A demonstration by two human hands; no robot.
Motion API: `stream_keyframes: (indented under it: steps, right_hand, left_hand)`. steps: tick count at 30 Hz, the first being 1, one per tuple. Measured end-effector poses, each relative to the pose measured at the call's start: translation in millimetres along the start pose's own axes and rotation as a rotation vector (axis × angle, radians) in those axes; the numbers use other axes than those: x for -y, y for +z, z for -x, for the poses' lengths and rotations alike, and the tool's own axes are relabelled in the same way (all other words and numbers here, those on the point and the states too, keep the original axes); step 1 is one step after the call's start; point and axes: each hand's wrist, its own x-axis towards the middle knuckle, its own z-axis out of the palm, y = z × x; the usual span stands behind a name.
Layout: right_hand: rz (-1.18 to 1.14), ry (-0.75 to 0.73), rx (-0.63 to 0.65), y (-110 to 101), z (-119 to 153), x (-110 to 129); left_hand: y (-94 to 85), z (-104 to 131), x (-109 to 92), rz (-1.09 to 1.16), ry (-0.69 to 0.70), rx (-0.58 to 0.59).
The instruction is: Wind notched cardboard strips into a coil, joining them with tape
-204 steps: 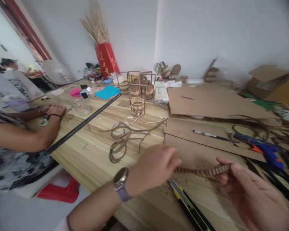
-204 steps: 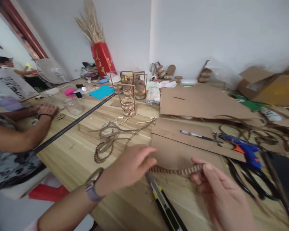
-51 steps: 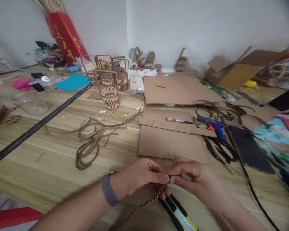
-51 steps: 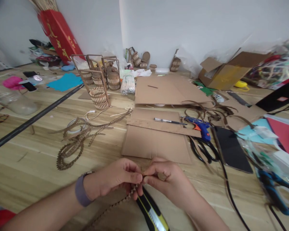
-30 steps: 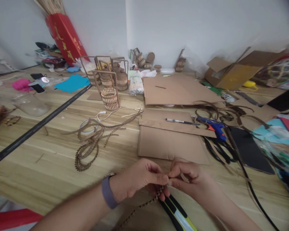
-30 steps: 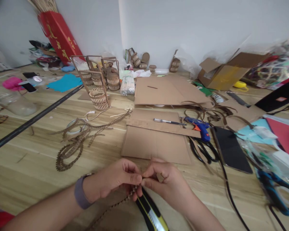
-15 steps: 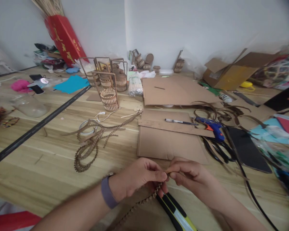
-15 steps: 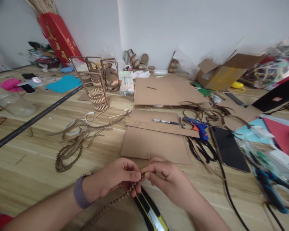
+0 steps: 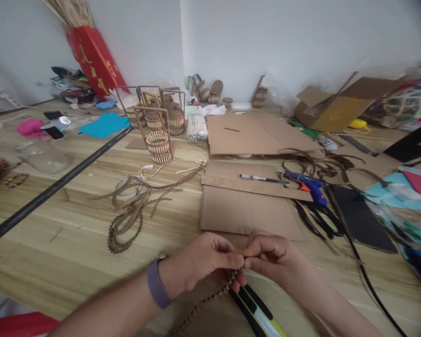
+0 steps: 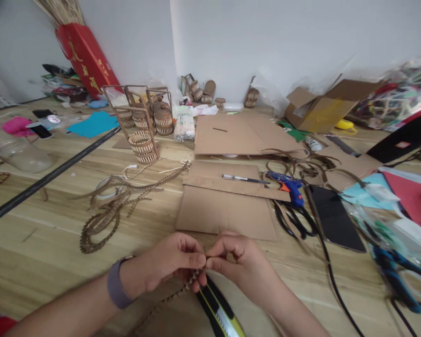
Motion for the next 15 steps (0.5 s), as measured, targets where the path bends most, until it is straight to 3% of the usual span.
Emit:
stream_keyframes:
  steps: [6,9,15]
  right_hand:
    - [0.091,0.004,-0.054,2.7,1.3,0.3]
    - [0.152,-0.016,-0.097,2.6,1.8,3.1]
    - [0.191,-0.007,-0.143,2.2,0.8,6.8]
  left_hand:
    - [1.8,0.2,-0.9,0.003,0.034,-0.046]
    - [3.0,0.9,-1.4,-0.037,0.104,-0.105]
    - [1.6,3.1,2.7,-0.176,0.233,-0.099]
